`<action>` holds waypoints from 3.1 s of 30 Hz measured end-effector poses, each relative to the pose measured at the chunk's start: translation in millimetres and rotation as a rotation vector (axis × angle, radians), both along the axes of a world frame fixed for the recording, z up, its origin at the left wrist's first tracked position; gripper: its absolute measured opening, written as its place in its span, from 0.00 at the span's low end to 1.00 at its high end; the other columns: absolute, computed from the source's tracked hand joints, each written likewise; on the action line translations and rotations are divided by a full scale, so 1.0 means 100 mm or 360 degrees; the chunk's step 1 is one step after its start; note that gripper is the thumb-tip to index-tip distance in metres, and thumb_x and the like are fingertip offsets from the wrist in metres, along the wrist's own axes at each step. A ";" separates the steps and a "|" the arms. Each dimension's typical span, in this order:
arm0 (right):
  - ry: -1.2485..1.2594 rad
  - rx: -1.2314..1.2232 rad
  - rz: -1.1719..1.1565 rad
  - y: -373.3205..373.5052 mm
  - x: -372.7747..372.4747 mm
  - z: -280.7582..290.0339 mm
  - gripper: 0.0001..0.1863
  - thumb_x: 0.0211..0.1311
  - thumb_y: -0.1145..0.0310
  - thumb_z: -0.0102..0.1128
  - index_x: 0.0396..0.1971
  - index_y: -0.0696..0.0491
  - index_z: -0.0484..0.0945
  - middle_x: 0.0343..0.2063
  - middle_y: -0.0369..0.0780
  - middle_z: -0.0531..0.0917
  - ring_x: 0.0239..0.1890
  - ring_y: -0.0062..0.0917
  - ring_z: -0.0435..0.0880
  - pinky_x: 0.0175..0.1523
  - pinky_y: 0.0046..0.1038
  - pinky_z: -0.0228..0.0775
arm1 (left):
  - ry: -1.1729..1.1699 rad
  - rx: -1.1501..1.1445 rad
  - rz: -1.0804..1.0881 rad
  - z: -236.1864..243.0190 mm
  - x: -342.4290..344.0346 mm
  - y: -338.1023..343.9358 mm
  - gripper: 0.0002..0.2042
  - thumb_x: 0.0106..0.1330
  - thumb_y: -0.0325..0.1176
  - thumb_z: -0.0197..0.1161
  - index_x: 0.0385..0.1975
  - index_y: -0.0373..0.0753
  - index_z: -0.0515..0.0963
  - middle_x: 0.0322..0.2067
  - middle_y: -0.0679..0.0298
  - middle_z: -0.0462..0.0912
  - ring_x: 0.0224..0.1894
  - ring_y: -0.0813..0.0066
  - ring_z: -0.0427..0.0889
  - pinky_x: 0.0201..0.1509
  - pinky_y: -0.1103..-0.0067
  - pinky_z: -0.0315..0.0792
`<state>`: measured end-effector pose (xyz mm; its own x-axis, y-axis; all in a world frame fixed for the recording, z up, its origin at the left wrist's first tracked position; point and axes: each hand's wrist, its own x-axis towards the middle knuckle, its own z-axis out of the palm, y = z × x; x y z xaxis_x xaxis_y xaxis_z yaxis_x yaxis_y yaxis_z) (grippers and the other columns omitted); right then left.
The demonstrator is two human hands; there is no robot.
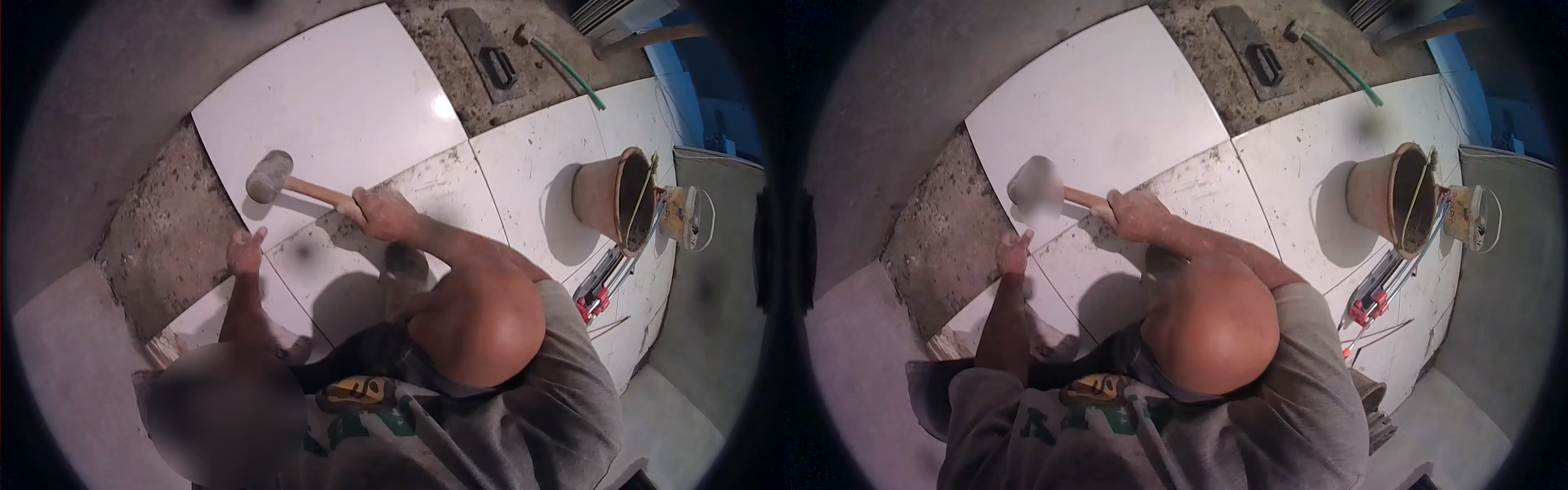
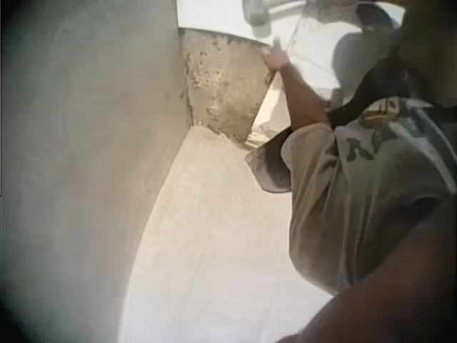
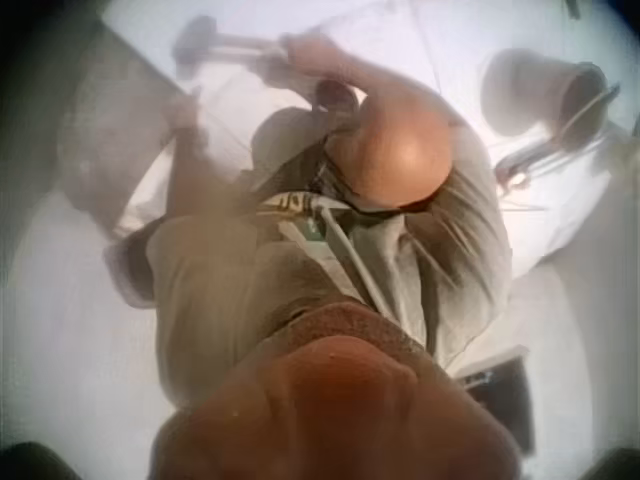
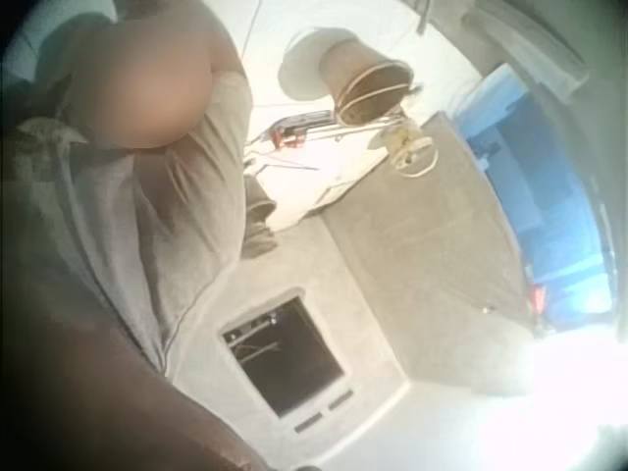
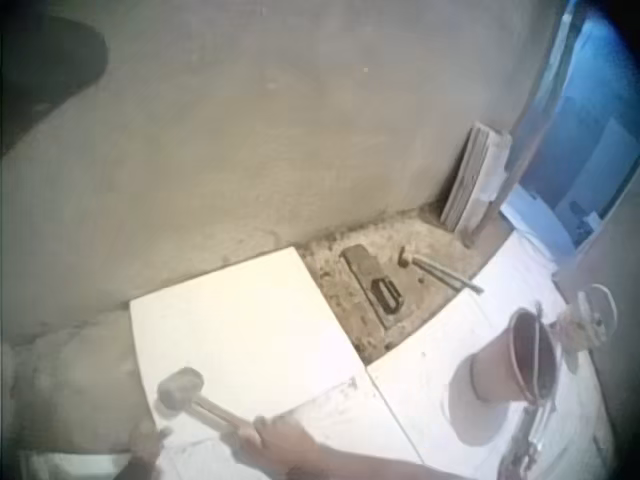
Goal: Apply cement to the floor and lay a large floor tile.
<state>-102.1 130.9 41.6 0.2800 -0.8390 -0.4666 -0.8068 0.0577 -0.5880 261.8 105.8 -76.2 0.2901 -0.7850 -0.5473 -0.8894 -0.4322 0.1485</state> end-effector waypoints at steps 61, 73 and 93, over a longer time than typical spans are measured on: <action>-0.0627 -0.0595 -0.1535 -0.36 -1.00 0.21 0.12 0.56 0.63 0.61 0.33 0.56 0.74 0.19 0.42 0.77 0.24 0.27 0.76 0.33 0.31 0.70 | 0.0355 -0.0472 0.0065 0.32 -0.15 -0.08 0.19 0.55 0.43 0.69 0.15 0.38 0.69 0.13 0.67 0.70 0.17 0.77 0.69 0.23 0.78 0.65; -0.0917 -0.0519 -0.0475 -0.28 -0.27 0.41 0.19 0.66 0.52 0.48 0.33 0.56 0.66 0.19 0.49 0.77 0.26 0.49 0.79 0.31 0.45 0.70 | 0.0438 -0.0345 0.0145 0.54 -0.27 -0.08 0.20 0.52 0.47 0.71 0.18 0.34 0.74 0.17 0.65 0.75 0.21 0.74 0.70 0.29 0.74 0.67; 0.0093 -0.0300 -0.0100 -0.20 0.02 -0.05 0.23 0.69 0.50 0.43 0.31 0.59 0.68 0.18 0.51 0.77 0.22 0.52 0.78 0.27 0.49 0.68 | 0.0147 0.0107 0.0165 0.44 -0.21 -0.21 0.26 0.51 0.59 0.66 0.28 0.36 0.81 0.26 0.57 0.84 0.32 0.66 0.83 0.42 0.69 0.73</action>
